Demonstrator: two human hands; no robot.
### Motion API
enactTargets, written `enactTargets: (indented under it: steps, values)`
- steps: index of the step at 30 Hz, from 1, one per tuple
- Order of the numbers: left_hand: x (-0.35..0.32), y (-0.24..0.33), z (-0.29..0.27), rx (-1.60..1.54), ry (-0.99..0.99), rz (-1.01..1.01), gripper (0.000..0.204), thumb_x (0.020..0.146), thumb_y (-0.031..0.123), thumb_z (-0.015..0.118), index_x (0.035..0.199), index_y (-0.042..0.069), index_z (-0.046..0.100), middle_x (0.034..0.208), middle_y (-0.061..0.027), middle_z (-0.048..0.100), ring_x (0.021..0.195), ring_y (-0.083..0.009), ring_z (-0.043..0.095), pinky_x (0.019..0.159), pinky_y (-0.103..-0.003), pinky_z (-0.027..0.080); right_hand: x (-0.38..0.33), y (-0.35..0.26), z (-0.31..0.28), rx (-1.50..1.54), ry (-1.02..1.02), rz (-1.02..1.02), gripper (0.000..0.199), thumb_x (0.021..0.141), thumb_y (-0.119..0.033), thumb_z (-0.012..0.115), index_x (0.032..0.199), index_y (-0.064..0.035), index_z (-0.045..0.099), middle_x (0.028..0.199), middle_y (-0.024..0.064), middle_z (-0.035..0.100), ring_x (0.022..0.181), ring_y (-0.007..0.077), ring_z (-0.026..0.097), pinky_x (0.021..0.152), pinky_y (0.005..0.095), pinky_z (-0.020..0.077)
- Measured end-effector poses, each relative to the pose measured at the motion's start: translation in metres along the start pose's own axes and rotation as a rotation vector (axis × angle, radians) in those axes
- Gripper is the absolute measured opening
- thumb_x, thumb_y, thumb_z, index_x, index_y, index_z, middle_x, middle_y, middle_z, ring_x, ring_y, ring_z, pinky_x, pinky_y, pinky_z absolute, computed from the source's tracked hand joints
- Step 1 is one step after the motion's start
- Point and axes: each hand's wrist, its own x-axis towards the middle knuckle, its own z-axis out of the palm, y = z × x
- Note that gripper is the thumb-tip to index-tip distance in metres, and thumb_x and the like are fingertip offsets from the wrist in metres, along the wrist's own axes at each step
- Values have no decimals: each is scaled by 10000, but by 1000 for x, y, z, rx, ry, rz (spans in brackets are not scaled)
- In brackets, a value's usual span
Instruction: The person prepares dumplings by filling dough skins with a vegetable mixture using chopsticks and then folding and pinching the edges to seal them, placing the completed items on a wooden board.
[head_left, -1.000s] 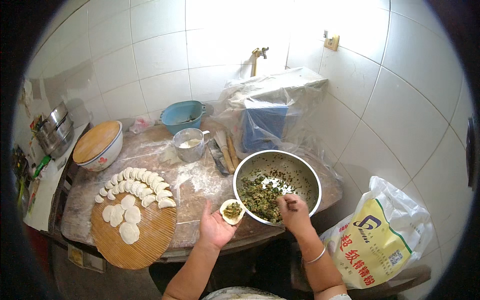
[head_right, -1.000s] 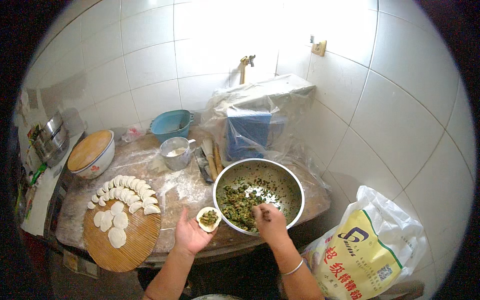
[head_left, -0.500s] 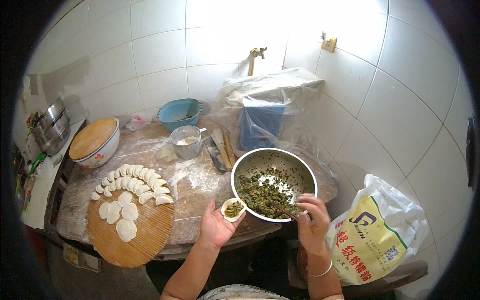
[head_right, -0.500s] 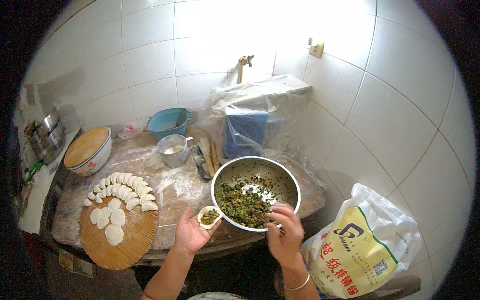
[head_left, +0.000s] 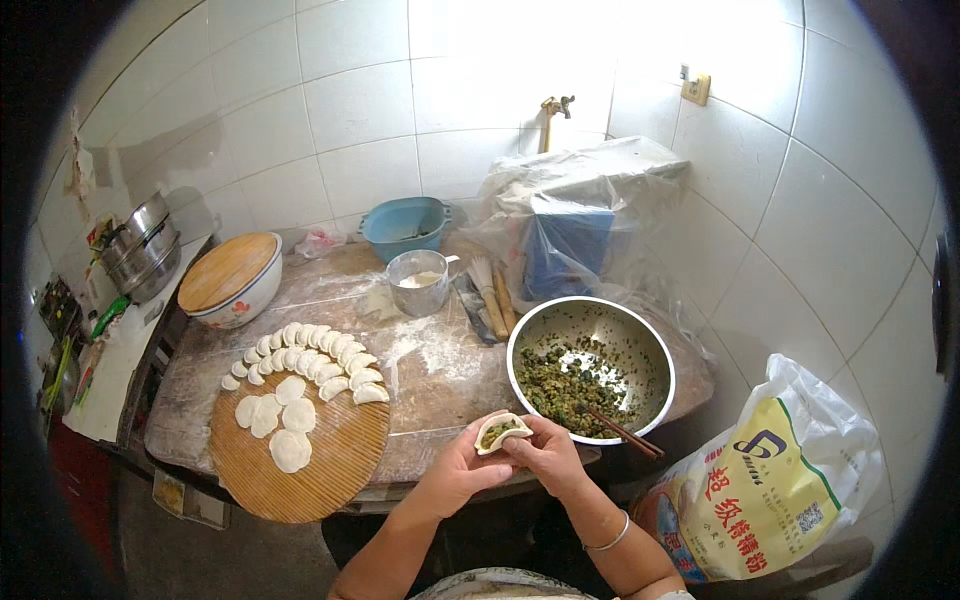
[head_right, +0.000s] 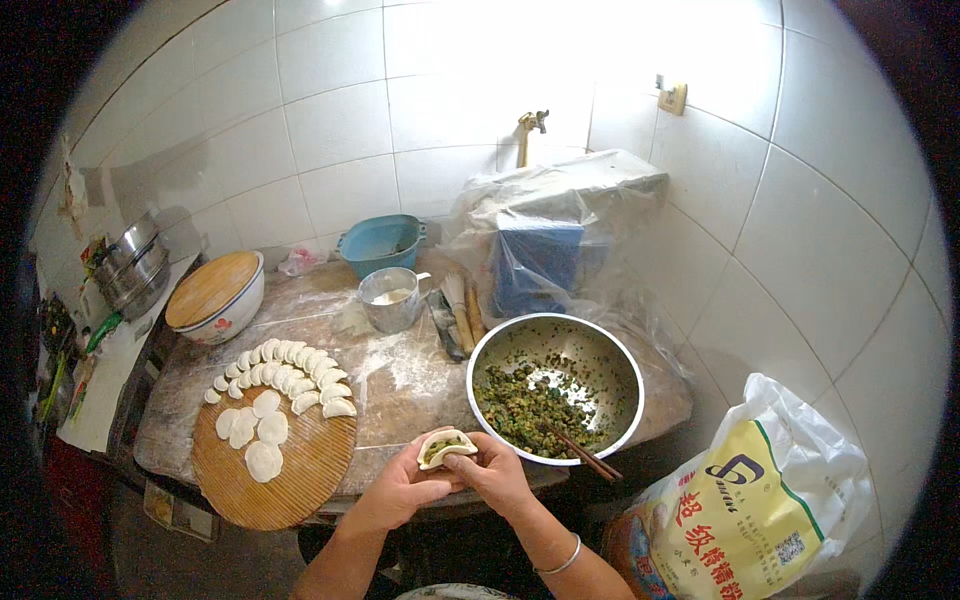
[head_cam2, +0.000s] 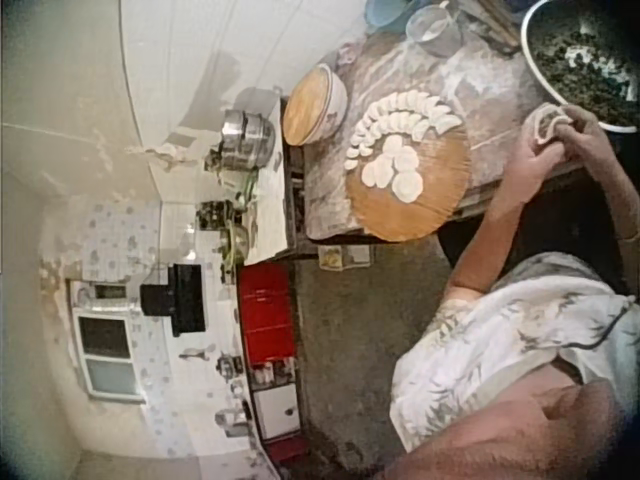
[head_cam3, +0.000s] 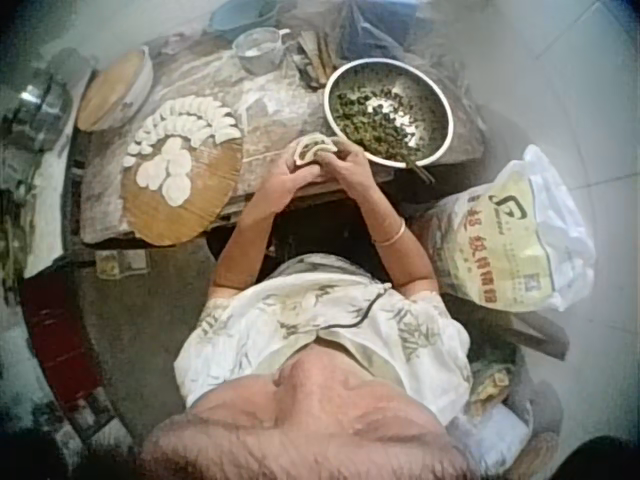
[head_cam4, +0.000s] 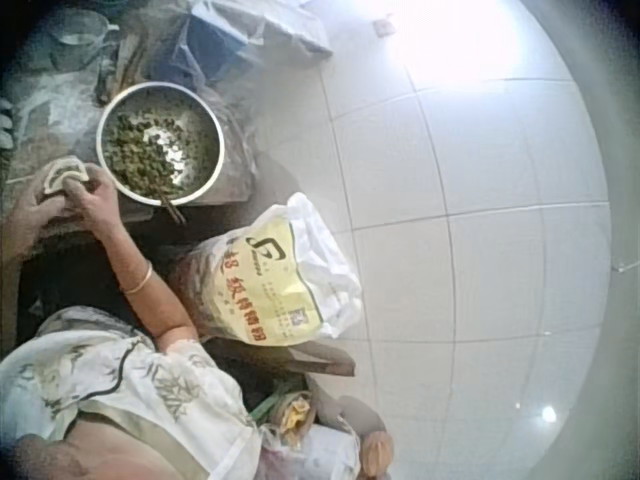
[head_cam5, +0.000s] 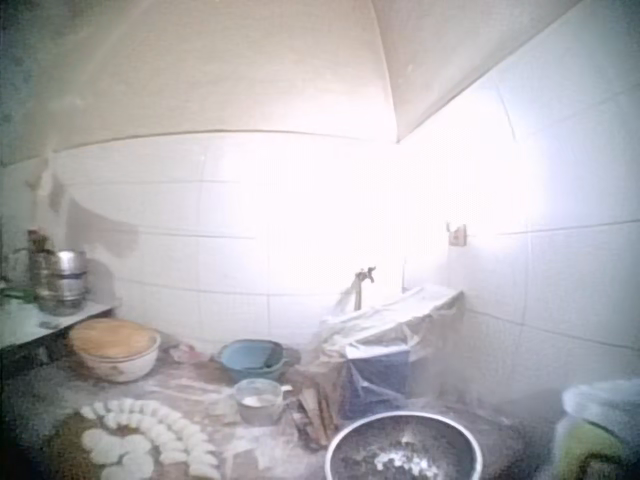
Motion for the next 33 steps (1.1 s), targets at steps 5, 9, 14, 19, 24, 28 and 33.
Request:
enactTargets:
  steps: [5, 9, 14, 19, 24, 28, 33]
  values:
    - [-2, 2, 2, 122, 106, 0, 428, 880, 87, 606, 1270, 2, 452, 1052, -69, 602, 857, -121, 624, 758, -252, 522, -14, -7, -1, -22, -12, -152, 220, 893, -140, 614, 1040, 22, 601, 885, 29, 619, 744, 76, 557, 648, 221, 468]
    - [-6, -5, 1, 135, 144, 67, 401, 866, 75, 619, 1238, -4, 491, 1036, -74, 617, 844, -135, 630, 729, -251, 535, -22, -9, 7, -167, 83, -285, 217, 869, -116, 641, 1026, 31, 614, 874, 43, 618, 766, 83, 576, 648, 225, 475]
    - [-9, -6, -2, -121, 119, 127, 419, 815, 50, 669, 1197, -20, 513, 1055, -107, 626, 835, -137, 630, 710, -251, 546, -33, -21, 15, -7, 114, -287, 167, 854, -29, 629, 999, 54, 614, 880, 64, 634, 777, 99, 597, 677, 224, 489]
    - [-8, -3, 9, -92, 219, 117, 463, 758, 159, 747, 1135, -24, 550, 944, -105, 650, 729, -141, 633, 617, -254, 552, -32, -15, 12, -157, 170, -438, 122, 846, -6, 623, 956, 45, 629, 848, 86, 643, 735, 131, 611, 640, 237, 492]
    - [-11, -1, 13, -70, 239, 94, 432, 782, 121, 719, 1145, -33, 544, 956, -108, 649, 739, -138, 641, 609, -240, 555, -30, -20, 9, -590, 239, -718, 113, 819, -26, 639, 928, 6, 634, 801, 132, 633, 691, 237, 627, 596, 299, 496]
    - [-13, -1, 12, -59, 227, 65, 389, 818, 81, 678, 1163, -30, 537, 1001, -105, 642, 771, -131, 641, 646, -242, 553, -32, -24, 9, -682, 259, -755, 103, 825, -26, 624, 921, 10, 624, 823, 139, 635, 710, 270, 629, 616, 317, 506]
    - [-13, -3, 12, -110, 217, 87, 367, 821, 69, 669, 1154, -28, 547, 991, -99, 643, 763, -130, 639, 635, -237, 548, -30, -21, 10, -681, 274, -800, 139, 823, -28, 627, 957, 9, 627, 843, 145, 630, 738, 279, 635, 637, 327, 515]
